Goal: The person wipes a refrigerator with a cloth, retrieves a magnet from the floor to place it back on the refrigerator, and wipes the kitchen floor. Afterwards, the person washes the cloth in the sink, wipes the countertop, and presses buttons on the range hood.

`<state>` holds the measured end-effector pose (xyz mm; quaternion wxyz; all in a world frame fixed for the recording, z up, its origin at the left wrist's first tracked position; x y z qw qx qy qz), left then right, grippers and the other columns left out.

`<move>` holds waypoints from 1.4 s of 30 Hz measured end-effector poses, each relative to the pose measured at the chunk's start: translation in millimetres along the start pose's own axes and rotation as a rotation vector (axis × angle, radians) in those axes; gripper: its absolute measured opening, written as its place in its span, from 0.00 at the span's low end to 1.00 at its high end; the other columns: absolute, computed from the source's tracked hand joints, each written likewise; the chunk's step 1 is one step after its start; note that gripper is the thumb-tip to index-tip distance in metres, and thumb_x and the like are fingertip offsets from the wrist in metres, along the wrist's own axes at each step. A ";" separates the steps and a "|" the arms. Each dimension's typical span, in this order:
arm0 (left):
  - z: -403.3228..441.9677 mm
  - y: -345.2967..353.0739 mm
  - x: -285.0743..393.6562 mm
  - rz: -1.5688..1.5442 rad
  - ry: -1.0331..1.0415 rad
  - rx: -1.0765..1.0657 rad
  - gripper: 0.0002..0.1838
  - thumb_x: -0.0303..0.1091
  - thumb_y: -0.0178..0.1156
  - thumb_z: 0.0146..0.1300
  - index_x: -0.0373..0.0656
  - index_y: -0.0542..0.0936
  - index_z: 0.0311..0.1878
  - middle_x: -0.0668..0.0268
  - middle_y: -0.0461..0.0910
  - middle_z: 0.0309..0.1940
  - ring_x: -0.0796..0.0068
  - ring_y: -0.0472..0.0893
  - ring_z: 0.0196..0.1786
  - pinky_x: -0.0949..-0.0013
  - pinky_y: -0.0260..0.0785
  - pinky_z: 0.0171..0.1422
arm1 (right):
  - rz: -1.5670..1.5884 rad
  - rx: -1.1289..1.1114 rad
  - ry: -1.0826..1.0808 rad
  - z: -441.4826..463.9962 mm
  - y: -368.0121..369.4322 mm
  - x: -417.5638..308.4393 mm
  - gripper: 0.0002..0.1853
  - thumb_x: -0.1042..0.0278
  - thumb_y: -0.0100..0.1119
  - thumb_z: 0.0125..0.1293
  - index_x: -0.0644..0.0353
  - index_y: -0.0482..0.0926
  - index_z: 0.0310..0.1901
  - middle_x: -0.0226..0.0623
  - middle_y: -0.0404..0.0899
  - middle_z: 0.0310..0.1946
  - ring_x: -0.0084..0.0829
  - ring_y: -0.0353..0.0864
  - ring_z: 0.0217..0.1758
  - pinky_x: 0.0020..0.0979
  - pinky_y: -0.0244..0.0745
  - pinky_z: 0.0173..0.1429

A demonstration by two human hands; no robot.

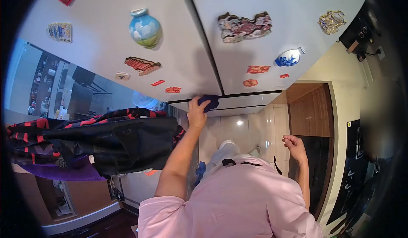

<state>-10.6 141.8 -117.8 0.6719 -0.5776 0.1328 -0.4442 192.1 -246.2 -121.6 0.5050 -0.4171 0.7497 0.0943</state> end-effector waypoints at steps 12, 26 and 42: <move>70.6 -103.1 110.0 -0.937 -0.131 0.760 0.25 0.20 0.65 0.43 0.41 0.72 0.48 0.59 0.68 0.44 0.59 0.68 0.52 0.62 0.60 0.60 | -0.097 -0.041 0.033 -11.1 39.9 -23.6 0.13 0.70 0.56 0.65 0.68 0.78 0.49 0.36 0.83 0.37 0.24 0.80 0.38 0.25 0.75 0.46; -20.4 23.2 56.5 -0.777 -0.296 0.183 0.25 0.19 0.63 0.43 0.46 0.69 0.46 0.55 0.67 0.46 0.51 0.68 0.54 0.56 0.64 0.58 | 0.060 -0.130 -0.051 0.5 81.2 -33.7 0.18 0.65 0.57 0.66 0.63 0.75 0.55 0.34 0.80 0.46 0.24 0.78 0.46 0.24 0.73 0.49; -279.7 24.7 -30.5 -1.084 -1.313 -0.299 0.22 0.31 0.57 0.59 0.43 0.72 0.58 0.68 0.75 0.51 0.75 0.75 0.51 0.72 0.70 0.47 | 0.841 0.201 -0.112 190.2 53.9 -25.1 0.22 0.84 0.49 0.52 0.56 0.65 0.50 0.40 0.75 0.42 0.38 0.77 0.43 0.42 0.78 0.46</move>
Point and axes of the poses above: each hand's wrist, its own z-axis towards the middle knuckle, its own y-axis out of the palm, x = y × z, the point moved 3 cm from there along z, towards the middle knuckle
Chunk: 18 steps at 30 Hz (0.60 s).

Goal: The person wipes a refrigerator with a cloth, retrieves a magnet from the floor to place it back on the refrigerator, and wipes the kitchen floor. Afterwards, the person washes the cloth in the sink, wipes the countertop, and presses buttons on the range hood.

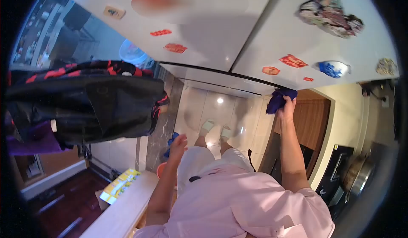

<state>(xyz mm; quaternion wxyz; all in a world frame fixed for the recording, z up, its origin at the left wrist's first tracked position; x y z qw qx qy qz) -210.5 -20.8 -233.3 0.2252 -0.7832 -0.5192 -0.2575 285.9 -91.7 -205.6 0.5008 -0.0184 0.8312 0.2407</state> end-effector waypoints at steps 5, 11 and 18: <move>-46.3 -18.3 -102.6 -0.348 -0.144 0.178 0.19 0.33 0.57 0.60 0.46 0.74 0.55 0.68 0.76 0.48 0.78 0.76 0.47 0.71 0.71 0.44 | -0.160 0.258 -0.219 23.7 45.9 72.2 0.29 0.91 0.49 0.48 0.54 0.61 0.52 0.32 0.71 0.44 0.32 0.74 0.46 0.38 0.78 0.49; -67.3 36.8 -118.2 -0.415 -0.126 0.112 0.18 0.29 0.59 0.59 0.46 0.75 0.54 0.69 0.78 0.44 0.78 0.77 0.43 0.71 0.72 0.41 | -0.580 -0.470 0.016 -51.0 176.5 164.8 0.28 0.87 0.51 0.50 0.55 0.65 0.55 0.40 0.69 0.49 0.35 0.70 0.52 0.33 0.68 0.57; -70.4 4.5 -181.5 -0.490 0.094 0.250 0.14 0.30 0.57 0.61 0.47 0.77 0.51 0.70 0.79 0.41 0.80 0.77 0.41 0.73 0.73 0.39 | -1.308 -1.459 -1.476 -171.2 338.1 162.2 0.17 0.79 0.56 0.47 0.50 0.82 0.40 0.29 0.73 0.54 0.36 0.71 0.54 0.36 0.70 0.54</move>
Point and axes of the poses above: each hand's wrist, its own z-axis towards the middle knuckle, its own y-axis out of the palm, x = y × z, the point moved 3 cm from there along z, towards the middle knuckle
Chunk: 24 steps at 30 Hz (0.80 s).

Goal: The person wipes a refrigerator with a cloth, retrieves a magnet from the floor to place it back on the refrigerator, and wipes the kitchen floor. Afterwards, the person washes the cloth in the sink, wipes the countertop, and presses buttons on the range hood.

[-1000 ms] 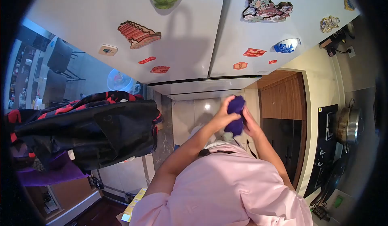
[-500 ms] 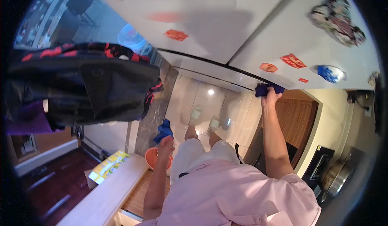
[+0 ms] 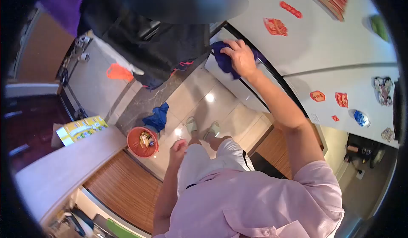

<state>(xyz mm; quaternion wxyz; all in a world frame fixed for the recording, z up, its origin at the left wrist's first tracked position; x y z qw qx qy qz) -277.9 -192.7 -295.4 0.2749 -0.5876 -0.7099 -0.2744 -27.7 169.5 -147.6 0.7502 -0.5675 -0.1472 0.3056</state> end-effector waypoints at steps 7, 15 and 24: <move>-55.8 -54.1 -72.2 -0.122 -0.129 0.460 0.12 0.31 0.54 0.65 0.42 0.76 0.51 0.69 0.78 0.39 0.81 0.77 0.35 0.78 0.69 0.35 | -0.808 -0.257 -0.452 -2.7 72.5 56.5 0.14 0.62 0.48 0.61 0.51 0.82 0.43 0.31 0.68 0.62 0.32 0.64 0.60 0.33 0.64 0.51; -88.1 75.9 -156.8 -0.373 -0.176 0.568 0.12 0.27 0.52 0.64 0.41 0.75 0.51 0.68 0.78 0.40 0.79 0.78 0.37 0.75 0.71 0.36 | -0.603 -0.788 -0.394 -288.4 174.1 156.0 0.15 0.63 0.51 0.58 0.59 0.82 0.42 0.43 0.73 0.54 0.41 0.74 0.51 0.39 0.74 0.46; -71.3 182.7 -185.0 -0.537 -0.260 0.482 0.11 0.25 0.56 0.61 0.38 0.77 0.48 0.68 0.79 0.36 0.82 0.77 0.35 0.78 0.70 0.37 | -0.722 -1.076 -0.490 -257.5 240.9 192.0 0.21 0.66 0.47 0.61 0.62 0.73 0.55 0.44 0.66 0.61 0.44 0.65 0.61 0.42 0.68 0.56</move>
Point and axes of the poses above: each hand's wrist, its own z-axis towards the middle knuckle, its own y-axis out of the palm, x = y × z, the point moved 3 cm from there along z, towards the middle knuckle
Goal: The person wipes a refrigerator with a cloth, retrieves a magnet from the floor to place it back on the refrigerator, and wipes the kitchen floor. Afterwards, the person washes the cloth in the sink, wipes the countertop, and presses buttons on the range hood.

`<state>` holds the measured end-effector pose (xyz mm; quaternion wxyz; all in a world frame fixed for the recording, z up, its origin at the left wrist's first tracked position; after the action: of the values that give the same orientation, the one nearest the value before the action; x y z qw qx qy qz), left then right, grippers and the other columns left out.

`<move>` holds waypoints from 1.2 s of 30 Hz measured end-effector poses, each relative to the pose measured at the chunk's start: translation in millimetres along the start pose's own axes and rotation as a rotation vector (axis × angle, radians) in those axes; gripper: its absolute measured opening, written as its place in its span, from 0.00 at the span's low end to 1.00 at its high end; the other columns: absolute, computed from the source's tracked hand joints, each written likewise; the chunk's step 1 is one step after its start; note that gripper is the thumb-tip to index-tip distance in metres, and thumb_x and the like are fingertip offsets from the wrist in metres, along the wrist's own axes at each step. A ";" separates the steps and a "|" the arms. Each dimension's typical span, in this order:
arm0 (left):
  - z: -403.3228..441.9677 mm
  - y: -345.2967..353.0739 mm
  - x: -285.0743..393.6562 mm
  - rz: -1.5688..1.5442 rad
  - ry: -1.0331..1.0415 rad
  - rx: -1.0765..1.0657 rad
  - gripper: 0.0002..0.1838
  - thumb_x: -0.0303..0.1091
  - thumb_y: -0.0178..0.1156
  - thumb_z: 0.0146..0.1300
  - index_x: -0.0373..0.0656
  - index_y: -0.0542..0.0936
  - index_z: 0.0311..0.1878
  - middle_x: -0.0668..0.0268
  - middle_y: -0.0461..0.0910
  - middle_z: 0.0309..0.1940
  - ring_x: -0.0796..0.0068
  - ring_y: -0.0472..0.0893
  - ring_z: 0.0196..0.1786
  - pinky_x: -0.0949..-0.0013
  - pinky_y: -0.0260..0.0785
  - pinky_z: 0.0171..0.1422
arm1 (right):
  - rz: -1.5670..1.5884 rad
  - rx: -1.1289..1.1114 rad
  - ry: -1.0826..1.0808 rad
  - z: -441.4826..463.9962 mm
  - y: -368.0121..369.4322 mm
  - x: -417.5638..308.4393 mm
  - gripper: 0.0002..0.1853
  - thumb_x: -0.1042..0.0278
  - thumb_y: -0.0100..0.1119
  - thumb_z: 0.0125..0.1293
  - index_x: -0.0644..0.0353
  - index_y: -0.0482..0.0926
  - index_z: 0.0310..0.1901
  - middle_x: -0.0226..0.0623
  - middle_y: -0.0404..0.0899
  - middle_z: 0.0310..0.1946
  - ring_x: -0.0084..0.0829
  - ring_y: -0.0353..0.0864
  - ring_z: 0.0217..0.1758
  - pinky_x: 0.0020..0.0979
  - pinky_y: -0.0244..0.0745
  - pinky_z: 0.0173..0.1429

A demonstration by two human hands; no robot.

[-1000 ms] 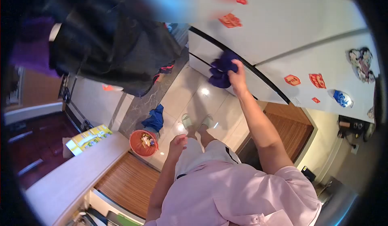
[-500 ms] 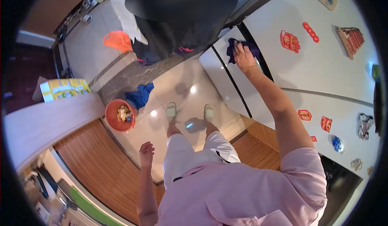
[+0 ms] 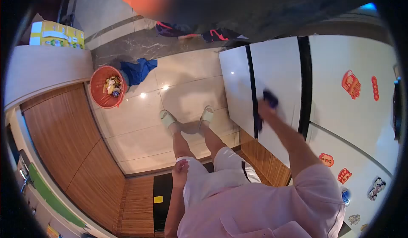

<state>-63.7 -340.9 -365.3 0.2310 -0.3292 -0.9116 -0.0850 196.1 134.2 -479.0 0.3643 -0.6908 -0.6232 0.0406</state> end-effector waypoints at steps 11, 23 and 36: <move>126.5 -5.2 -25.1 -0.025 0.127 -0.045 0.09 0.31 0.55 0.66 0.42 0.77 0.47 0.68 0.79 0.39 0.82 0.76 0.38 0.77 0.69 0.39 | -0.150 0.415 0.135 191.4 -215.7 96.9 0.22 0.66 0.46 0.61 0.61 0.72 0.57 0.41 0.65 0.62 0.42 0.59 0.66 0.44 0.60 0.66; 320.3 84.0 -3.0 -0.014 0.298 -0.142 0.11 0.25 0.55 0.63 0.37 0.77 0.48 0.66 0.80 0.37 0.83 0.77 0.40 0.77 0.70 0.44 | 0.487 0.180 0.178 169.7 65.9 -115.1 0.20 0.62 0.50 0.59 0.63 0.74 0.51 0.49 0.75 0.49 0.50 0.73 0.54 0.45 0.64 0.63; 426.2 89.6 74.8 0.164 0.405 -0.199 0.13 0.27 0.54 0.64 0.38 0.76 0.51 0.65 0.81 0.38 0.80 0.78 0.40 0.76 0.70 0.45 | -0.336 0.859 0.074 396.8 41.5 -81.4 0.16 0.64 0.50 0.60 0.60 0.77 0.47 0.41 0.72 0.56 0.39 0.71 0.58 0.36 0.75 0.46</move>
<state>-212.7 -99.2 -704.0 0.3815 -0.3997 -0.8041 -0.2196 10.4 243.1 -824.6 0.6410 -0.3678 -0.6399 0.2106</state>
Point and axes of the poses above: each hand's wrist, its own z-axis towards the middle knuckle, its own y-axis out of the palm, x = y × z, the point moved 3 cm from there along z, towards the middle knuckle
